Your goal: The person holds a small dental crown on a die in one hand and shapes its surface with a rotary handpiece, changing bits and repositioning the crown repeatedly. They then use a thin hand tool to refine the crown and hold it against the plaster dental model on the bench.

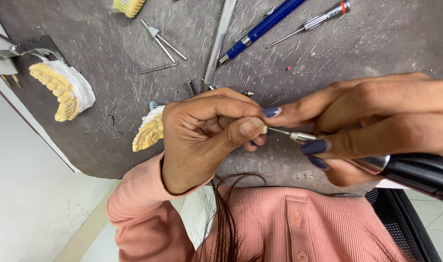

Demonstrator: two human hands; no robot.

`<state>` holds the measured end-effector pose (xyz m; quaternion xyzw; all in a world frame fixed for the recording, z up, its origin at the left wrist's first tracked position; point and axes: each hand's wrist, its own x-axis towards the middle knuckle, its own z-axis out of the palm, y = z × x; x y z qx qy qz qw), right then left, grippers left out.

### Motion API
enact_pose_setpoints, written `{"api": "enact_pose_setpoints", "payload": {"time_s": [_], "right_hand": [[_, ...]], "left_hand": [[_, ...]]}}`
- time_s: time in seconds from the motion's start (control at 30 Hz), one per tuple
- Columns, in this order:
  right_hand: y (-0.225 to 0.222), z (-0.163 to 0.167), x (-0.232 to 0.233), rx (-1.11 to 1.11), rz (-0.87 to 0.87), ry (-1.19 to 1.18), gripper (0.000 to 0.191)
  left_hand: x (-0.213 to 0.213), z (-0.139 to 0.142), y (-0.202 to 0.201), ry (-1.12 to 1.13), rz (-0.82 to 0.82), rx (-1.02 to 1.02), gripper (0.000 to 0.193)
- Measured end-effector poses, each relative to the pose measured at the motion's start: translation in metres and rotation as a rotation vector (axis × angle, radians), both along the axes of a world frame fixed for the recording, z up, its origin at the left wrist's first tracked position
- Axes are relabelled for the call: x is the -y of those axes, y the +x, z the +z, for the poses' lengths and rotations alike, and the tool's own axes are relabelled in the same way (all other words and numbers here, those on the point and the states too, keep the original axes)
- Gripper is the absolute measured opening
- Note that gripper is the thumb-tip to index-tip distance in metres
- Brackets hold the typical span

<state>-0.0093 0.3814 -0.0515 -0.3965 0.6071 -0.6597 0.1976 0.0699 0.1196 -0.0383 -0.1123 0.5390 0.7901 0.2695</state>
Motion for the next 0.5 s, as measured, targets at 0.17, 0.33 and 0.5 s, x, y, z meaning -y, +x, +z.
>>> {"api": "enact_pose_setpoints", "payload": {"time_s": [0.17, 0.33, 0.5], "right_hand": [[0.0001, 0.004, -0.0047, 0.045, 0.012, 0.038, 0.029], [0.0028, 0.0017, -0.0015, 0.016, 0.007, 0.018, 0.031], [0.0024, 0.0003, 0.0023, -0.015, -0.011, -0.011, 0.031]], "left_hand": [[-0.0042, 0.0016, -0.0002, -0.068, 0.003, -0.02, 0.015], [-0.007, 0.0014, 0.0008, -0.107, 0.02, -0.018, 0.015], [-0.0085, 0.0012, 0.0014, -0.123, 0.032, -0.018, 0.014]]}}
